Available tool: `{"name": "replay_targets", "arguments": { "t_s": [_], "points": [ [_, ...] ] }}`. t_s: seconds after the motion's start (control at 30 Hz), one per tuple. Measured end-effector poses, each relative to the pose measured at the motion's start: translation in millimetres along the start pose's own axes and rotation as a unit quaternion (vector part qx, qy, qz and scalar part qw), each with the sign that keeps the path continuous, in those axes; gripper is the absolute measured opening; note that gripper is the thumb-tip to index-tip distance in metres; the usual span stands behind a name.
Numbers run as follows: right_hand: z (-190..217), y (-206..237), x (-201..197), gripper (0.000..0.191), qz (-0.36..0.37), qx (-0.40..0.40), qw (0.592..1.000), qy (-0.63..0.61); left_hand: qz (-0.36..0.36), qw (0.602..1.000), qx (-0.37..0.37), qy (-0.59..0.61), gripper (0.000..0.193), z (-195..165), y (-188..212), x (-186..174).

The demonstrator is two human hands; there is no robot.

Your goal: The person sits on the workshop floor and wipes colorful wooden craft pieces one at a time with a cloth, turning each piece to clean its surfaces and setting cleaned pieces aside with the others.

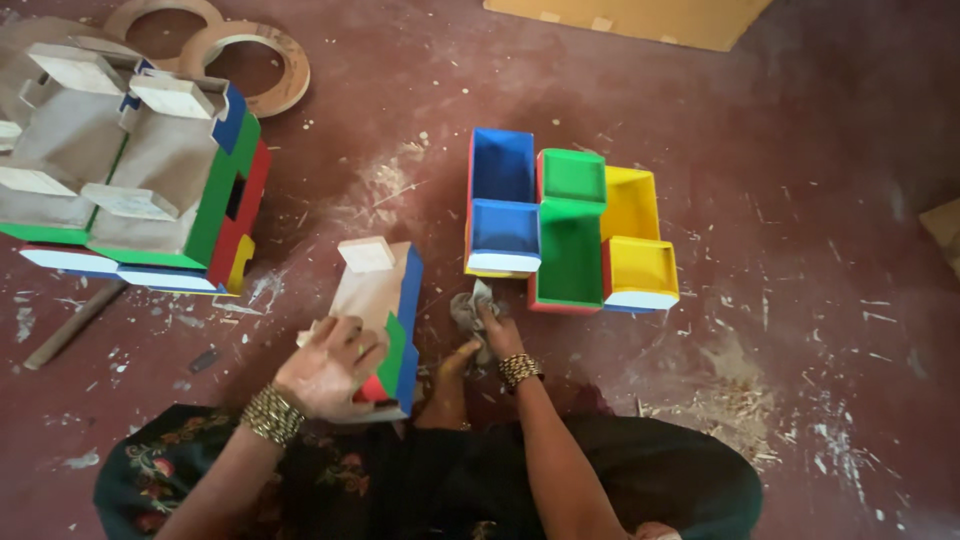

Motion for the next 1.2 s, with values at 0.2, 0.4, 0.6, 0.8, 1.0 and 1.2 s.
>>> {"name": "replay_targets", "arguments": {
  "t_s": [0.2, 0.4, 0.6, 0.8, 1.0, 1.2],
  "points": [
    [-2.5, -4.7, 1.6, 0.072, 0.016, -0.029, 0.999, 0.029, -0.133, 0.989, -0.051, 0.045, 0.074, 8.3, 15.3, -0.6],
    [-10.2, -11.1, -6.2, 0.068, -0.016, -0.056, 0.992, 0.109, -0.220, 0.949, -0.196, 0.115, 0.070, 52.1, 44.0, 34.2],
    [40.2, 22.4, -7.3, 0.050, -0.071, -0.106, 0.952, 0.279, -0.240, 0.894, -0.342, 0.159, 0.078, 64.2, 70.9, 84.7],
    [187.4, 117.9, 11.7, 0.026, -0.070, -0.308, 0.944, 0.099, -0.020, 0.940, -0.307, 0.146, 0.103, 39.9, 33.5, 124.6],
    [207.9, 182.0, 97.7, 0.052, 0.039, -0.365, 0.878, 0.308, 0.011, 0.937, -0.312, 0.157, 0.092, 23.2, 27.4, 150.4],
    [160.3, 135.8, 121.1, 0.048, 0.083, -0.405, 0.849, 0.329, 0.115, 0.899, -0.358, 0.225, 0.081, 16.6, 29.3, 162.7]
  ]
}}
Point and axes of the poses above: each hand's wrist, its own y-axis away from the middle knuckle, its own x-axis out of the palm, z = x × y, the point moved 6 cm from there along -y, towards the middle knuckle, and after that the axes turned 6 degrees about -y, right-handed, at the moved point
